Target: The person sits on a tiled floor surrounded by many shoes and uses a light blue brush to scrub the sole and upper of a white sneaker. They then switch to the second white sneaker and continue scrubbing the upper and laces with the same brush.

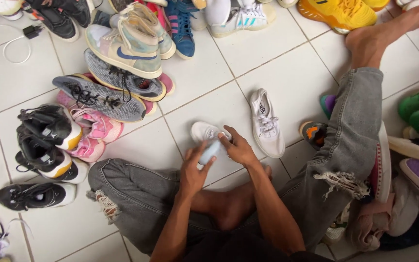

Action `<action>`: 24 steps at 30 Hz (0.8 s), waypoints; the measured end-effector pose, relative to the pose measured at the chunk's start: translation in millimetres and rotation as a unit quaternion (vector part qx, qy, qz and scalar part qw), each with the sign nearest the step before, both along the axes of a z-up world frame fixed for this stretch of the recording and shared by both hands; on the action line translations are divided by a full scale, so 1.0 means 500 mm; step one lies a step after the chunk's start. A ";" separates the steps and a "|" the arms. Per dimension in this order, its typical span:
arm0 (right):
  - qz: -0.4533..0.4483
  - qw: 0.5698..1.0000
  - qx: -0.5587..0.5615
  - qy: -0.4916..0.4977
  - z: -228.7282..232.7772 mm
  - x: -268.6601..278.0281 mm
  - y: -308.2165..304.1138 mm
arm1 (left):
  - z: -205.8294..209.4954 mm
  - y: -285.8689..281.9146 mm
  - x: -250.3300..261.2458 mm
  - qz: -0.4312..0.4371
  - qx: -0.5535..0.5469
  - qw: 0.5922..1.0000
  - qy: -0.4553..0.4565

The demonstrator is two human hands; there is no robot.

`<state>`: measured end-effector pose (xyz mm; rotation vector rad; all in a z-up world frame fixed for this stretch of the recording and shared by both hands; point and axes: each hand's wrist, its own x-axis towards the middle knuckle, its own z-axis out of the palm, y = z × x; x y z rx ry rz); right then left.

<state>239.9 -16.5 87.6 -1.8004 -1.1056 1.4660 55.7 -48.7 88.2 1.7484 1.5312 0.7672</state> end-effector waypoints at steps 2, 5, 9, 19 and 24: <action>0.045 0.997 0.015 -0.055 0.004 -0.016 -0.001 | -0.071 0.020 -0.030 0.049 0.007 0.999 -0.008; 0.105 0.986 0.045 -0.118 0.019 -0.047 -0.003 | -0.083 0.030 -0.047 0.113 -0.003 0.993 -0.036; 0.064 0.996 0.021 -0.065 0.004 -0.025 0.017 | -0.164 0.019 -0.029 0.077 -0.062 0.993 -0.068; -0.069 0.973 -0.029 0.218 -0.104 0.015 0.041 | -0.084 0.030 -0.029 0.101 0.013 0.995 -0.014; -0.088 0.966 -0.072 0.232 -0.038 0.024 0.038 | -0.033 -0.024 0.025 -0.056 -0.087 0.994 -0.024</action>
